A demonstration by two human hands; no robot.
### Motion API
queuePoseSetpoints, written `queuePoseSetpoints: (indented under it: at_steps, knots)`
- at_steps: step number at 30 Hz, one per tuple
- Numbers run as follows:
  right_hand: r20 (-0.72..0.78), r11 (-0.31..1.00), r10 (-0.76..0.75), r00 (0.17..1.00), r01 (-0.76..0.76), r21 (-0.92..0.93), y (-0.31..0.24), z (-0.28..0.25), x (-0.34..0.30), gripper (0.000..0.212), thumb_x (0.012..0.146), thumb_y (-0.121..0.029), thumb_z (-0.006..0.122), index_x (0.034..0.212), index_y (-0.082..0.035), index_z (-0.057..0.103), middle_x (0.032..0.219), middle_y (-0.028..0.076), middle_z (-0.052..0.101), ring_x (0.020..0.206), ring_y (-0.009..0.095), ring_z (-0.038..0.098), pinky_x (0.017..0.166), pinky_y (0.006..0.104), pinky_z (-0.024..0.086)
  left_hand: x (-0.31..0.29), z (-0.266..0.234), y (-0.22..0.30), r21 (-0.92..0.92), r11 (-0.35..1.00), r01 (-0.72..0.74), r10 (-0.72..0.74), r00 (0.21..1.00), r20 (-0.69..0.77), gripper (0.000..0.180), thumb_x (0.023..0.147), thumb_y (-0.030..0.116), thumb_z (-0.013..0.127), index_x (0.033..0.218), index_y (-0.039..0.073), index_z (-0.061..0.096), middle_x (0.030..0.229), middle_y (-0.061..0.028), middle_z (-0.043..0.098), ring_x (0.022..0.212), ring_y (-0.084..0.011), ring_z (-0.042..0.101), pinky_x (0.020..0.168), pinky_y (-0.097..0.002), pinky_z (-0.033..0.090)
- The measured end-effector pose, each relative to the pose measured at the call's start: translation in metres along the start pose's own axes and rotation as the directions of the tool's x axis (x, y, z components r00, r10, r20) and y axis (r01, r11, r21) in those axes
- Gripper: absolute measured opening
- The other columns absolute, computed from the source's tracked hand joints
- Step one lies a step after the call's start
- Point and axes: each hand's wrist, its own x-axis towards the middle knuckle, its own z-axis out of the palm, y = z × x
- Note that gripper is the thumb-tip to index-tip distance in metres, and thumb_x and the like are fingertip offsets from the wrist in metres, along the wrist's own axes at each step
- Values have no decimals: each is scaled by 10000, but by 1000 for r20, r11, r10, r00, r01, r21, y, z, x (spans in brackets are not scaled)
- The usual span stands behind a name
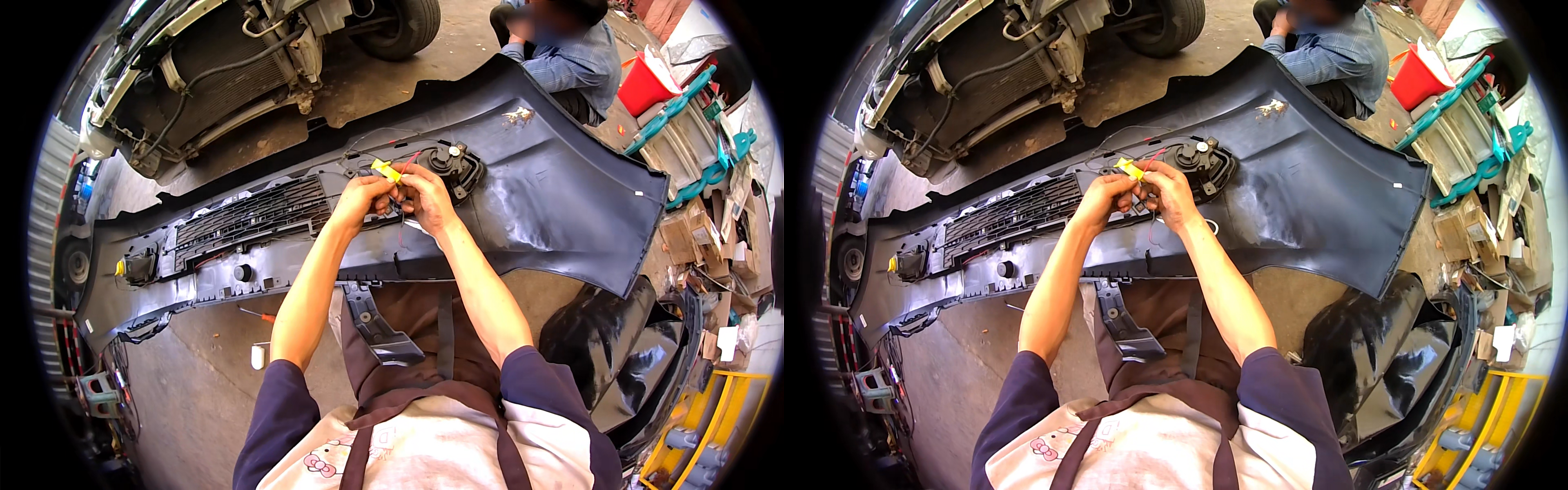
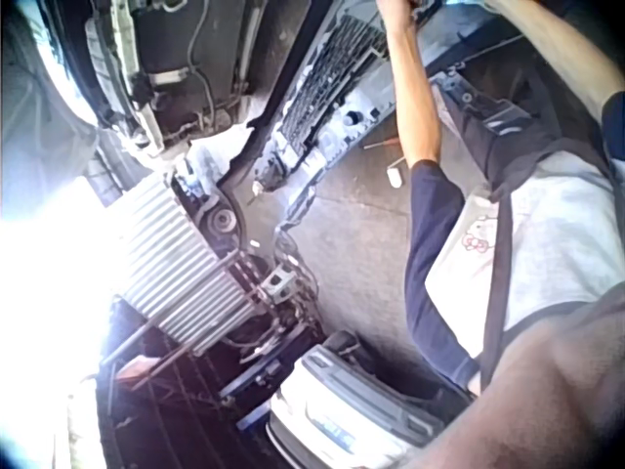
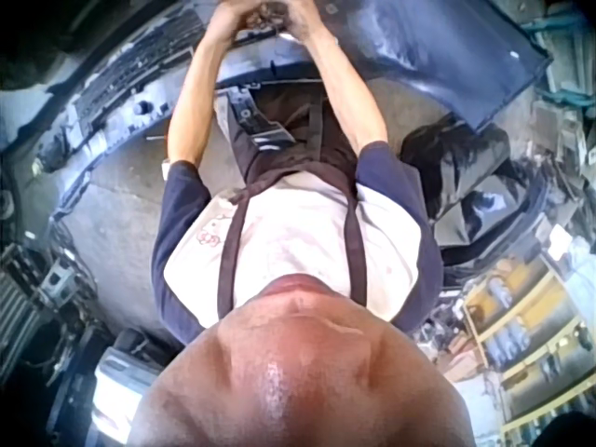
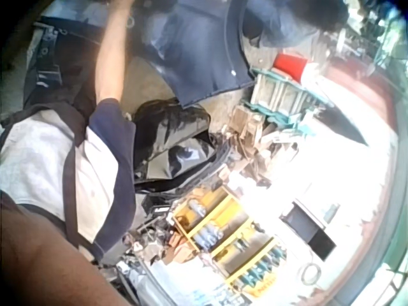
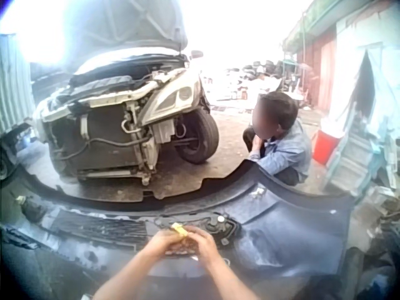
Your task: The person repairs a car's electrical system by stripping wires with scissors and insulating connections with yellow tape. The task involves cutting wire insulation, twisting exposed strands, and wrapping the joints securely on a disassembled car bumper.
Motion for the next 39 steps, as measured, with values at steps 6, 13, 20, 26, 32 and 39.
queuePoseSetpoints:
  at_steps: [6, 13, 20, 26, 32, 39]
  knots:
    - [-7, 997, -71, 997, 71, 28, 4, -3, 5, 230, 973, -191, 652, 1157, -53, 659, 824, -21, 609, 672, 65, 536, 522, 201, 350, 1, 4, 2, 131, 991, -6, 13, 998, -54, 405, 925, 264, 736, 1160, -11, 553, 864, -106, 699, 661, -151, 645, 656, -278, 519]
    - [5, 997, 24, 1000, -25, 80, 4, -9, 2, 255, 967, -190, 680, 1174, -43, 686, 827, -30, 619, 623, 48, 501, 504, 194, 351, 8, -2, -8, 62, 993, -100, 104, 992, -65, 683, 858, 221, 808, 1367, 5, 406, 1102, -105, 686, 926, -155, 664, 767, -288, 521]
    - [-234, 996, -68, 970, 52, -74, 6, 9, -1, 215, 955, -154, 688, 1140, -51, 718, 847, -18, 676, 660, 57, 590, 514, 197, 432, 12, 11, -30, 4, 964, -266, 254, 915, -315, 914, 800, 160, 834, 1490, -42, 269, 1234, -164, 601, 894, -154, 609, 729, -287, 498]
    - [-435, 947, -180, 882, 36, -318, 3, 23, -1, 155, 946, -73, 664, 1056, 23, 717, 839, 74, 724, 634, 107, 670, 483, 235, 499, 10, 15, -31, 63, 947, -316, 319, 893, -318, 841, 829, 108, 797, 1481, -2, 277, 1273, -148, 573, 1053, -203, 640, 869, -317, 539]
    - [-415, 889, -179, 892, -34, -457, -2, 23, -3, 155, 954, -63, 643, 972, 84, 690, 815, 128, 721, 671, 172, 721, 498, 268, 550, -4, 19, -32, -30, 904, -426, 406, 880, -245, 757, 815, -15, 772, 1414, 79, 320, 1306, -131, 529, 1137, -229, 611, 957, -343, 532]
    - [-124, 802, -173, 977, 67, -594, -15, -8, 15, 120, 934, -68, 692, 930, 49, 717, 740, 43, 678, 597, 83, 566, 543, 239, 455, -16, 7, -26, 90, 884, -458, 463, 886, -37, 753, 781, -73, 765, 1404, 72, 367, 1319, -98, 519, 1179, -182, 595, 960, -306, 532]
